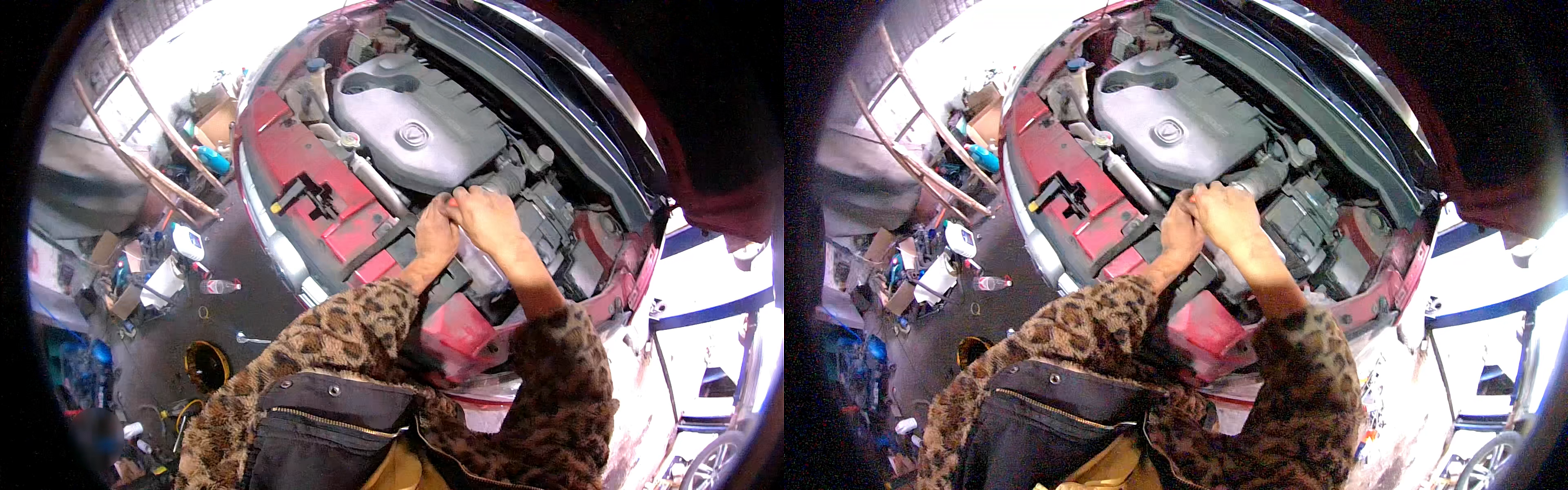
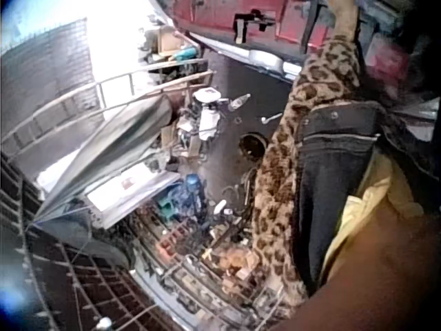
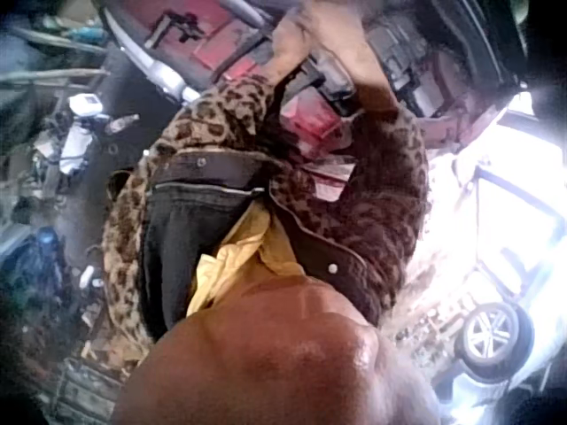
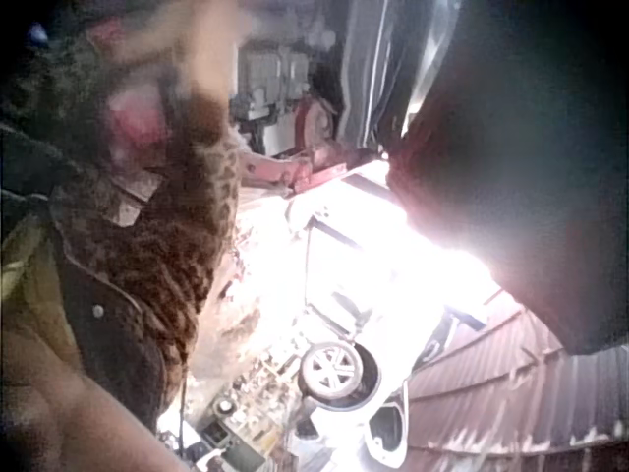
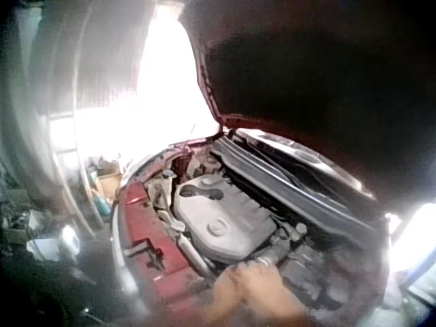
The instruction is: The person removes the air filter housing cover, takes out the old air filter, and installs a new one. They then reassemble the housing, securing it with screws using a screwdriver.
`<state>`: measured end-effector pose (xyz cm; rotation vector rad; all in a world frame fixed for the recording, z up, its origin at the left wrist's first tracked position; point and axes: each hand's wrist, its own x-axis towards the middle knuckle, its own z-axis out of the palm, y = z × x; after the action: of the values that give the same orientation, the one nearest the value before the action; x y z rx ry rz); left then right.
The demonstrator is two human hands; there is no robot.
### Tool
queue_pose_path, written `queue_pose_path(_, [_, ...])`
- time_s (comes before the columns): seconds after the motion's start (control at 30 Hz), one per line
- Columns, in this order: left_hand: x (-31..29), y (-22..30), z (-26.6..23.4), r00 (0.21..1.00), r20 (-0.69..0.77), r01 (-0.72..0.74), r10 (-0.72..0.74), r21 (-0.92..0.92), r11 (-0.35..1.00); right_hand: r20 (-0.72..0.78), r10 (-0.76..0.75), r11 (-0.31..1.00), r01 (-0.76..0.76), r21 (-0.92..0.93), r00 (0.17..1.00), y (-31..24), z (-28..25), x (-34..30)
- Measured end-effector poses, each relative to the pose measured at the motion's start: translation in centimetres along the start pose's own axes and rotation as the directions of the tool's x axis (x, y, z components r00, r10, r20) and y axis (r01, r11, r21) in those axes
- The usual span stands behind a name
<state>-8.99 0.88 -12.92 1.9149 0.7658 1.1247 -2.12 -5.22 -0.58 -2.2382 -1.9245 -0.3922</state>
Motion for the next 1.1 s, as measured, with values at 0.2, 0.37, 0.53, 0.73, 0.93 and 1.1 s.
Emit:
queue_pose_path(0.2, [-0.1,-0.4,1.7,0.998,-0.049,-0.032,0.032,-0.011,0.999,0.001,0.18,0.983,-0.18,-0.045,0.984,-0.7,0.9,-0.9])
queue_pose_path(0.37, [-0.2,-0.3,-0.3,0.997,-0.073,-0.042,0.038,-0.047,0.998,-0.099,-0.066,0.995,0.072,0.062,0.993,-1.2,-0.1,-0.5])
queue_pose_path(0.53, [0.0,1.1,-0.2,0.995,0.05,0.092,-0.092,0.003,0.996,0.022,0.195,0.978,-0.192,-0.085,0.981,-1.5,0.0,-0.5])
queue_pose_path(0.73, [0.6,0.8,0.9,0.986,0.158,0.028,-0.056,0.174,0.984,0.063,-0.01,0.999,0.007,0.043,0.998,-0.3,-0.1,-0.4])
queue_pose_path(0.93, [0.3,-0.4,0.7,0.985,0.147,0.067,-0.095,0.184,0.981,0.102,0.174,0.985,-0.174,-0.008,0.979,-1.2,0.9,0.1])
queue_pose_path(1.1, [0.5,-2.8,2.4,0.984,0.045,-0.179,0.173,0.234,0.956,0.021,0.034,0.989,-0.036,0.146,0.999,-0.5,1.1,-0.6])
